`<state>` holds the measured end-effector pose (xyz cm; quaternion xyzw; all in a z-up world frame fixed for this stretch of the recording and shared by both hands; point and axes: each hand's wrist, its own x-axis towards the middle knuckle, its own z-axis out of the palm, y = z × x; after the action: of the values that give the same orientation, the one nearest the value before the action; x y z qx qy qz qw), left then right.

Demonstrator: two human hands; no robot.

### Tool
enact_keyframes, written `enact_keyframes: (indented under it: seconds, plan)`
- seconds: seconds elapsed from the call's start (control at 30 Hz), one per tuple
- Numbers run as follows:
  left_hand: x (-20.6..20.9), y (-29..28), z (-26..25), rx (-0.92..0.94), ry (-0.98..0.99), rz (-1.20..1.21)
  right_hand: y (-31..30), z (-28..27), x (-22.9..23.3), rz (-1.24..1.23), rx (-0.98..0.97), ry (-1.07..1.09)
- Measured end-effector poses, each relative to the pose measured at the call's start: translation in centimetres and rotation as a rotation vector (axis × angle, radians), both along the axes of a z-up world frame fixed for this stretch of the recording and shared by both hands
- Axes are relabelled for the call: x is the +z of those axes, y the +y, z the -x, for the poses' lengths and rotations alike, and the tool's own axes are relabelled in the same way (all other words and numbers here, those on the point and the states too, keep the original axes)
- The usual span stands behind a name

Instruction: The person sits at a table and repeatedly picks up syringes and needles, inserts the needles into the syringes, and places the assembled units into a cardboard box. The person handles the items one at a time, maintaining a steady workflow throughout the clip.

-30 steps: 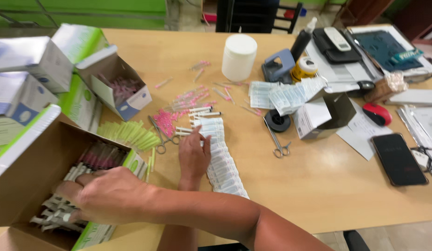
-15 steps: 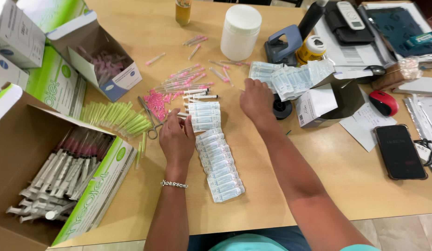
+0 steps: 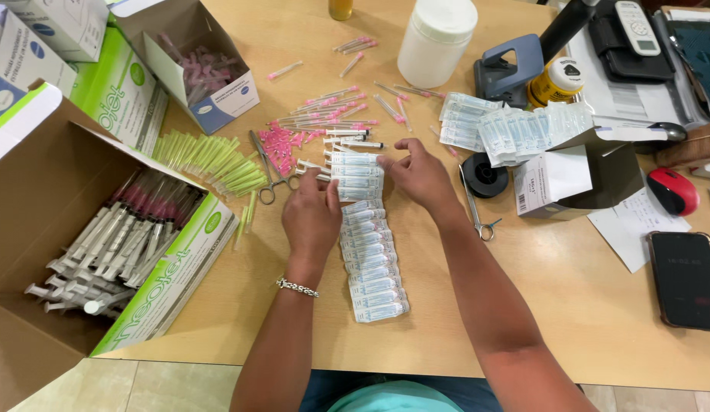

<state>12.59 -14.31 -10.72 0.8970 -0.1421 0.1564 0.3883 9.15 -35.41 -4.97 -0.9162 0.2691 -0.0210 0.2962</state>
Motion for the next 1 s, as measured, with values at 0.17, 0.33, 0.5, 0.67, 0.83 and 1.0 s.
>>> enact_keyframes:
  seconds: [0.17,0.33,0.5,0.67,0.83,1.0]
  plan:
    - [0.7,0.4,-0.4,-0.180,0.424,0.326,0.4,-0.4,-3.0,-0.740,0.016,-0.383]
    - [2.4,1.3,-1.6,-0.130,0.436,0.796,-2.5,4.1,-0.3,-0.874,0.008,-0.524]
    - [1.7,1.7,-2.1,-0.140,0.355,1.007,-5.0,6.5,-1.1,-0.879,-0.080,-0.621]
    - [2.2,-0.4,0.3,-0.488,0.681,0.816,-4.3,8.0,0.0,-1.120,-0.066,-0.754]
    - [1.0,-3.7,4.6,-0.674,0.861,0.666,-3.3,8.8,1.7,-1.030,-0.102,-0.757]
    - [-2.5,-4.3,4.9,-0.597,0.665,0.340,-3.0,7.5,-1.4,0.069,-0.222,-0.450]
